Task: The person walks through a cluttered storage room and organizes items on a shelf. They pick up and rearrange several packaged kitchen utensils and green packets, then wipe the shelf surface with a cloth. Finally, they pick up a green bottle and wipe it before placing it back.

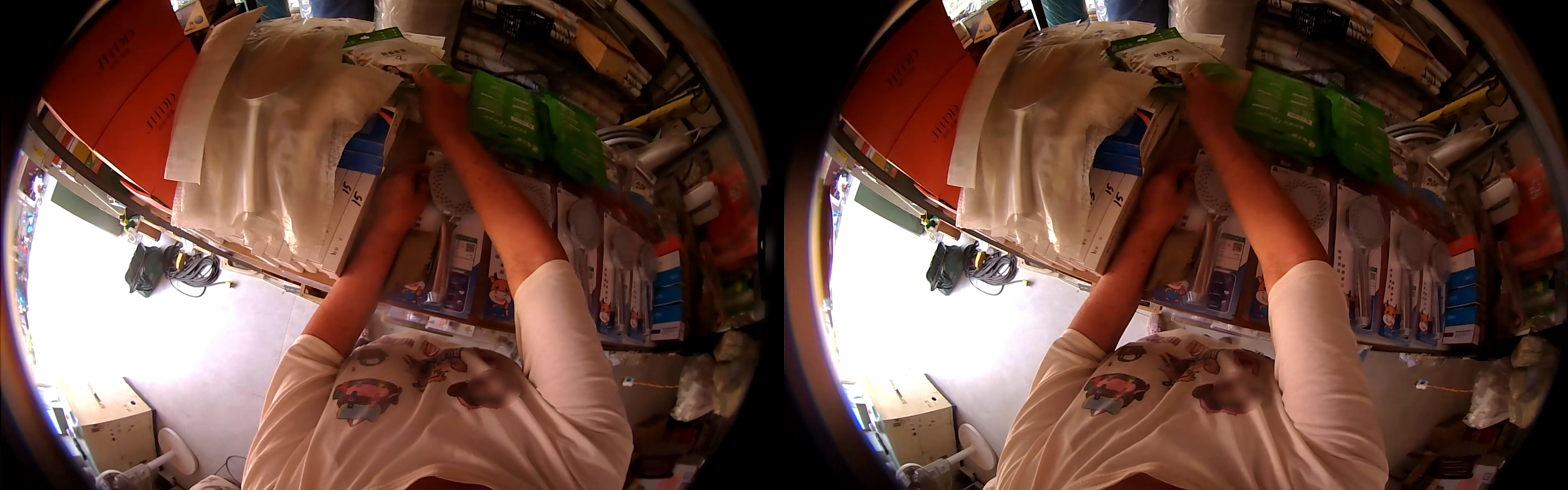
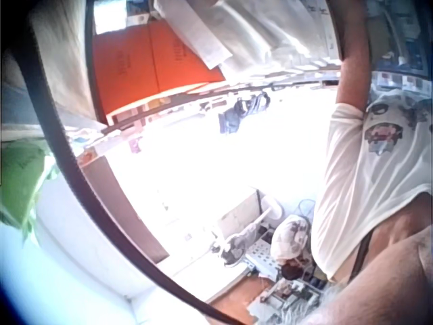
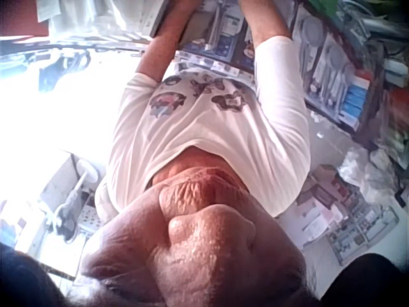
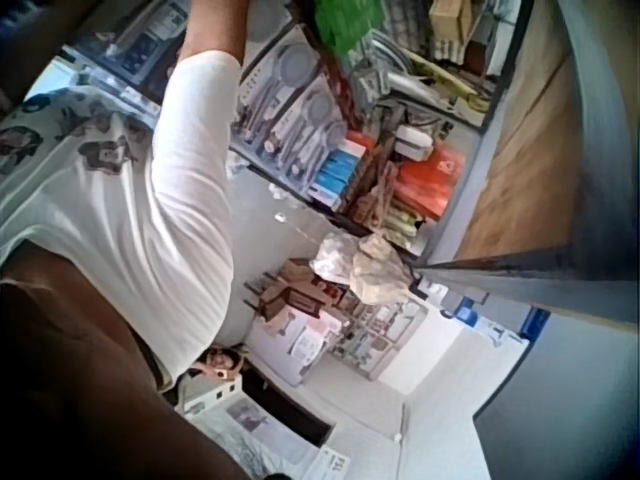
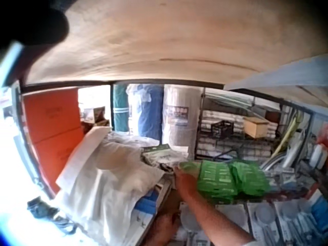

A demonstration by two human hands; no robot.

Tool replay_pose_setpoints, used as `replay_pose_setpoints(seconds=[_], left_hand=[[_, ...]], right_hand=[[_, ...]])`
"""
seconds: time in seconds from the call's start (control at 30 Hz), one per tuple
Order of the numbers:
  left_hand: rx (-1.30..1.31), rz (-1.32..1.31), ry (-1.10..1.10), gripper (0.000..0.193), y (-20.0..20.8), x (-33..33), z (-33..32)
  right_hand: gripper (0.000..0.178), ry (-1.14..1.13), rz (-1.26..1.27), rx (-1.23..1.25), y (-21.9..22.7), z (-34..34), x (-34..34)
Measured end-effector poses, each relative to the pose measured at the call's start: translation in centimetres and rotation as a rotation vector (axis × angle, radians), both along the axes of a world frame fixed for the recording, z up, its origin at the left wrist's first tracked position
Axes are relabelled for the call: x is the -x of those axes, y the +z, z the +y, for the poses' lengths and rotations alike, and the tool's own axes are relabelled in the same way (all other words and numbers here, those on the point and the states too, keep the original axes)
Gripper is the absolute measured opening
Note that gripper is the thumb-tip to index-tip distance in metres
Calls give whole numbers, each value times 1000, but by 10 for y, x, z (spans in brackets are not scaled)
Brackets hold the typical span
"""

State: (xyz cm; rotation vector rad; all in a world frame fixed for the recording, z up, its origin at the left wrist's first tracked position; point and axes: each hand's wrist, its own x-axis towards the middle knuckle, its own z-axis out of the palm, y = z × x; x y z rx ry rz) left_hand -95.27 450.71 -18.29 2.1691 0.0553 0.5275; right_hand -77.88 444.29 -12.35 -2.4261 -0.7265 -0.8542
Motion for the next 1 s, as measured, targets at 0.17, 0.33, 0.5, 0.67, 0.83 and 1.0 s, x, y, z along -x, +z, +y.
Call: replay_pose_setpoints(seconds=[0.17, 0.33, 0.5, 0.67, 0.83, 1.0], left_hand=[[-83, 64, 8, 27, -2, -4, 3], [-52, 73, -25, 28, 2, -4, 0], [-70, 40, 9, 28, -6, -8, 3], [-31, 98, -11, 27, 0, -6, 2], [-1, 46, -20, 26, -8, -7, 6], [8, 38, -40, 26, -5, -9, 3]], right_hand=[[35, 60, -28, 66, -1, -11, 19], [37, 36, -9, 7, -3, -43, 20], [47, -321, 123, 73, 24, -128, 25], [49, -470, 653, 129, 27, -198, 36], [48, -570, 516, 152, 14, -202, 37], [40, -457, 791, -75, -2, -226, 1]])
